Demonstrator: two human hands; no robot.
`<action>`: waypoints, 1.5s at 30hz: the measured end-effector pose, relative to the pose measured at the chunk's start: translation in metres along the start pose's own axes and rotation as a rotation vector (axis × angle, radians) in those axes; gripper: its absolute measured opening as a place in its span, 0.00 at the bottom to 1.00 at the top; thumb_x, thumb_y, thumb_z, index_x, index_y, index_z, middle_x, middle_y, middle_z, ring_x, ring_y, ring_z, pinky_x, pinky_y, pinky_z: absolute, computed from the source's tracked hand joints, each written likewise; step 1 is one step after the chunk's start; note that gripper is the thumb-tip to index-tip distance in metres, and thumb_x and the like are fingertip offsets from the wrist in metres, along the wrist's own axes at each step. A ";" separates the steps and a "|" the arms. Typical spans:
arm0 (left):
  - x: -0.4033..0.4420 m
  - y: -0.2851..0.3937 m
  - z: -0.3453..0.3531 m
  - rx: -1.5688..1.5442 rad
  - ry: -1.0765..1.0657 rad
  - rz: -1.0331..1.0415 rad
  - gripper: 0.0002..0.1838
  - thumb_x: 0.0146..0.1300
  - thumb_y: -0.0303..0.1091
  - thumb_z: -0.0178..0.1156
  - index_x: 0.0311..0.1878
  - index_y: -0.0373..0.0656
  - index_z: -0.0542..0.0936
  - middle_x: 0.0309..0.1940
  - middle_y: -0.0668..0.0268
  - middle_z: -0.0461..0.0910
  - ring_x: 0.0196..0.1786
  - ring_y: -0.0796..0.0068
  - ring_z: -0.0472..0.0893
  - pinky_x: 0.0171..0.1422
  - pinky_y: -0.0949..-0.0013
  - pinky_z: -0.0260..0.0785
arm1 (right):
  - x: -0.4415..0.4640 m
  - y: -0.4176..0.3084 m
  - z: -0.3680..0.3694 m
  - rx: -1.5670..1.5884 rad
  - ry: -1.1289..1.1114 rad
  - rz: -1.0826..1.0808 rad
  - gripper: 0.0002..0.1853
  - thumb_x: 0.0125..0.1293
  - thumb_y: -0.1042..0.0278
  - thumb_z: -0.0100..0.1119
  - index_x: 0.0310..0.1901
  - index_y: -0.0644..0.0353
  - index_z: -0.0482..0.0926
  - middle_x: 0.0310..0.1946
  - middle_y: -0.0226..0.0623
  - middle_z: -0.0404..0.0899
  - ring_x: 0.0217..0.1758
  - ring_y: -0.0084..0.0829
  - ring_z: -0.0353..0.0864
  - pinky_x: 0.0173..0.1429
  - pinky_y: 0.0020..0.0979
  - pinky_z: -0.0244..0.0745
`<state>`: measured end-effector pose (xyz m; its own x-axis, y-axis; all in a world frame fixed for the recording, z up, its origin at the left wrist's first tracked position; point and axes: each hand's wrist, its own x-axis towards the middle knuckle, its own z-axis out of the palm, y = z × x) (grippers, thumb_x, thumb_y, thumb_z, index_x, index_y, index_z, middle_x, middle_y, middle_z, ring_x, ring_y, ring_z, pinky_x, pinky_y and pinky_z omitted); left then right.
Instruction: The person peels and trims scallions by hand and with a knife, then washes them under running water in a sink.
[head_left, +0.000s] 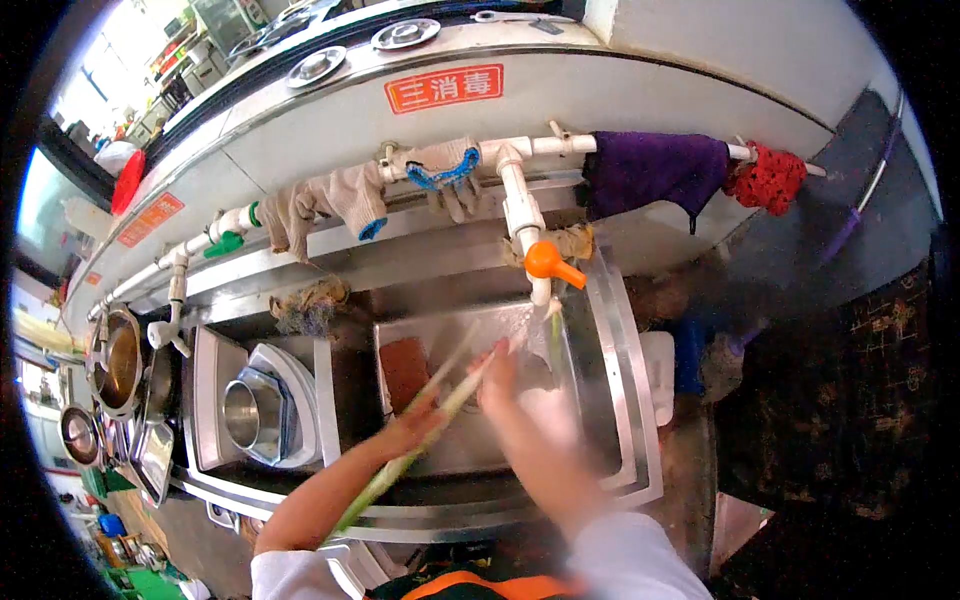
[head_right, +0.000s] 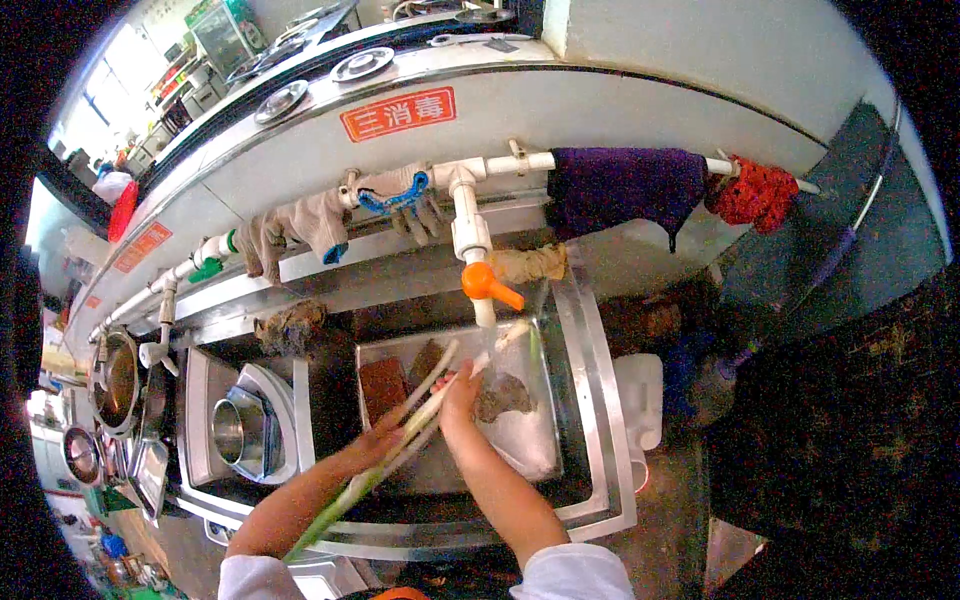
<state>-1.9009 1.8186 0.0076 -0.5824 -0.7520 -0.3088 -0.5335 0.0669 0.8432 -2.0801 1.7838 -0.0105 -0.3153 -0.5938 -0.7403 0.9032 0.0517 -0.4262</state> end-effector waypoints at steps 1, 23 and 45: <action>0.006 0.010 0.008 0.005 0.000 0.004 0.27 0.58 0.42 0.50 0.59 0.46 0.58 0.47 0.48 0.68 0.50 0.55 0.68 0.53 0.62 0.61 | 0.008 0.001 0.001 0.021 0.020 -0.027 0.12 0.62 0.54 0.42 0.36 0.53 0.60 0.20 0.30 0.60 0.18 0.24 0.60 0.21 0.28 0.61; -0.009 0.056 0.024 0.390 0.136 0.050 0.19 0.55 0.35 0.52 0.49 0.45 0.63 0.22 0.52 0.74 0.22 0.50 0.74 0.24 0.56 0.67 | 0.054 -0.068 0.004 0.183 -0.131 -0.346 0.11 0.60 0.57 0.49 0.37 0.53 0.64 0.20 0.27 0.64 0.21 0.22 0.63 0.29 0.25 0.64; 0.059 0.093 0.034 -0.036 0.037 -0.133 0.12 0.59 0.38 0.48 0.43 0.45 0.65 0.24 0.48 0.74 0.27 0.46 0.74 0.28 0.52 0.64 | -0.002 -0.075 0.006 0.182 -0.310 -0.167 0.19 0.64 0.50 0.38 0.48 0.54 0.67 0.28 0.26 0.65 0.30 0.20 0.65 0.35 0.23 0.64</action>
<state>-2.0062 1.8026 0.0532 -0.4847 -0.7765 -0.4026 -0.5814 -0.0578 0.8115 -2.1453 1.7764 0.0255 -0.3850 -0.7975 -0.4645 0.8924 -0.1933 -0.4078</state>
